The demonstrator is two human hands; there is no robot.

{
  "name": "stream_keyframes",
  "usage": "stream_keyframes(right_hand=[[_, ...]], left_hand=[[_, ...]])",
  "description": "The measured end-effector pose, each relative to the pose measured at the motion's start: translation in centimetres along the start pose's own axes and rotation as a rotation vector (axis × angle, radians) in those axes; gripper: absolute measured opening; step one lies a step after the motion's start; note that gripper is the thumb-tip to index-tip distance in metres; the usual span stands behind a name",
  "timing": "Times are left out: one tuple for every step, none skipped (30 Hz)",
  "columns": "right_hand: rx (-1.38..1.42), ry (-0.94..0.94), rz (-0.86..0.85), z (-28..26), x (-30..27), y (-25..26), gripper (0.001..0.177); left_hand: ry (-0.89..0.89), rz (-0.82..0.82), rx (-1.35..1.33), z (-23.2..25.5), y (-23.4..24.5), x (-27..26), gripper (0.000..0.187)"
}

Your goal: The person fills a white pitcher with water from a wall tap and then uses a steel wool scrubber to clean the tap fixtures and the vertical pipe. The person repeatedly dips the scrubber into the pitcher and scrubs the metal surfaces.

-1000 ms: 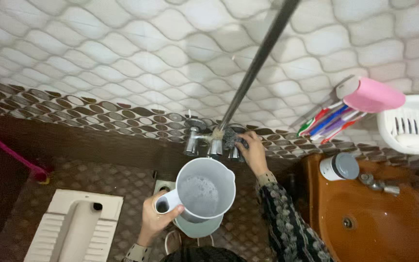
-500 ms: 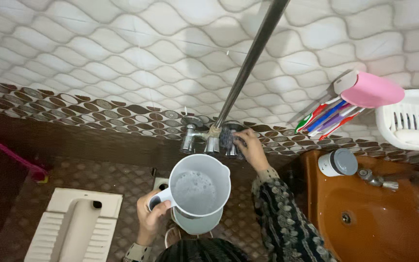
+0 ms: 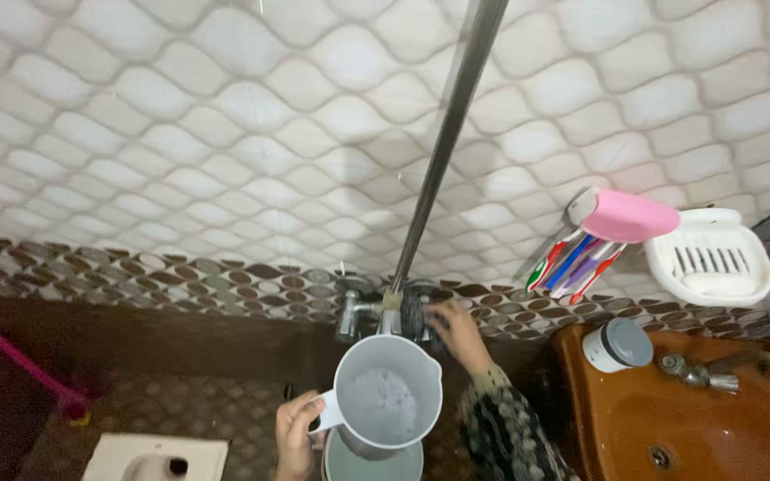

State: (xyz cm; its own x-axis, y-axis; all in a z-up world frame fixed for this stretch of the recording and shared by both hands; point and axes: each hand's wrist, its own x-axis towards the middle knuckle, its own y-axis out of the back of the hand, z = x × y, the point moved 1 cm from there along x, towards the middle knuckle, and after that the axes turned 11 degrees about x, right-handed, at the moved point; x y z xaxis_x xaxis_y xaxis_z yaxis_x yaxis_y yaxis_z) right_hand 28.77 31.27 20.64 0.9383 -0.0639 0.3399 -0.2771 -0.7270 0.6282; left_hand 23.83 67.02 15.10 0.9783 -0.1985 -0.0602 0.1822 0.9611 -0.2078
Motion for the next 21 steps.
stream_keyframes(right_hand=[[-0.005, 0.051, -0.028, -0.4, -1.3, 0.1, 0.024], [-0.011, 0.101, -0.056, -0.7, -2.1, 0.1, 0.024], [-0.017, 0.040, -0.125, -0.7, -2.8, 0.1, 0.023], [-0.023, -0.021, -0.194, -0.4, -3.7, 0.1, 0.023], [-0.030, -0.087, -0.268, 0.2, -4.9, -0.1, 0.023], [0.062, -0.262, -0.174, 1.4, -5.1, -0.5, 0.018], [0.160, -0.445, -0.084, 2.8, -5.5, -1.1, 0.015], [0.257, -0.627, 0.009, 3.9, -7.1, -1.4, 0.016], [0.128, -0.582, -0.024, 4.6, -8.5, -1.2, 0.018], [-0.003, -0.535, -0.054, 4.7, -10.0, -0.8, 0.023], [-0.134, -0.480, -0.082, 4.5, -9.4, -0.4, 0.029], [-0.086, -0.415, 0.036, 4.2, -7.2, 0.3, 0.029], [-0.041, -0.378, 0.130, 3.5, -7.0, 1.3, 0.029], [0.003, -0.340, 0.225, 2.5, -6.7, 2.4, 0.030], [0.026, -0.223, 0.196, 1.4, -5.5, 3.5, 0.030], [0.049, -0.105, 0.167, 0.2, -3.9, 4.3, 0.030], [0.070, 0.003, 0.133, -1.2, -3.1, 4.7, 0.031], [0.036, -0.057, 0.021, -2.3, -2.4, 4.4, 0.035], [0.001, -0.110, -0.090, -3.1, -1.6, 3.8, 0.039], [-0.033, -0.163, -0.201, -3.5, -1.2, 2.8, 0.043], [0.000, -0.189, -0.118, -3.8, -1.0, 1.7, 0.042]], left_hand=[[0.036, 0.025, 0.009, 0.3, -0.1, 0.3, 0.036], [0.060, 0.025, -0.006, 0.4, -0.3, 0.7, 0.037], [0.087, 0.028, -0.018, 0.4, -0.2, 1.0, 0.037], [0.114, 0.031, -0.030, 0.1, -0.1, 1.4, 0.038], [0.121, 0.037, -0.021, -0.6, 0.1, 1.6, 0.038], [0.129, 0.043, -0.011, -1.4, 0.3, 2.0, 0.038], [0.147, 0.050, 0.002, -2.4, 0.7, 1.8, 0.038], [0.073, 0.041, 0.013, -3.3, 1.2, 1.5, 0.035], [-0.022, 0.032, 0.019, -3.7, 1.6, 2.3, 0.032], [-0.118, 0.021, 0.024, -3.8, 1.9, 3.3, 0.029], [-0.087, 0.021, 0.024, -3.3, 2.0, 5.0, 0.030], [-0.057, 0.020, 0.024, -2.6, 2.0, 6.6, 0.032], [0.009, 0.023, 0.021, -2.7, 1.9, 5.7, 0.034], [0.076, 0.026, 0.017, -2.7, 1.7, 4.7, 0.036], [0.130, 0.023, 0.016, -2.2, 1.5, 4.5, 0.037], [0.185, 0.020, 0.016, -1.7, 1.2, 4.4, 0.039], [0.173, 0.000, 0.017, -1.1, 0.6, 4.1, 0.040], [0.160, -0.020, 0.017, -0.7, 0.0, 4.1, 0.041], [0.140, -0.039, 0.016, -0.4, -0.6, 4.2, 0.042], [0.164, -0.062, -0.009, -0.2, -0.9, 3.9, 0.043], [0.187, -0.087, -0.032, 0.0, -1.1, 3.7, 0.043]])
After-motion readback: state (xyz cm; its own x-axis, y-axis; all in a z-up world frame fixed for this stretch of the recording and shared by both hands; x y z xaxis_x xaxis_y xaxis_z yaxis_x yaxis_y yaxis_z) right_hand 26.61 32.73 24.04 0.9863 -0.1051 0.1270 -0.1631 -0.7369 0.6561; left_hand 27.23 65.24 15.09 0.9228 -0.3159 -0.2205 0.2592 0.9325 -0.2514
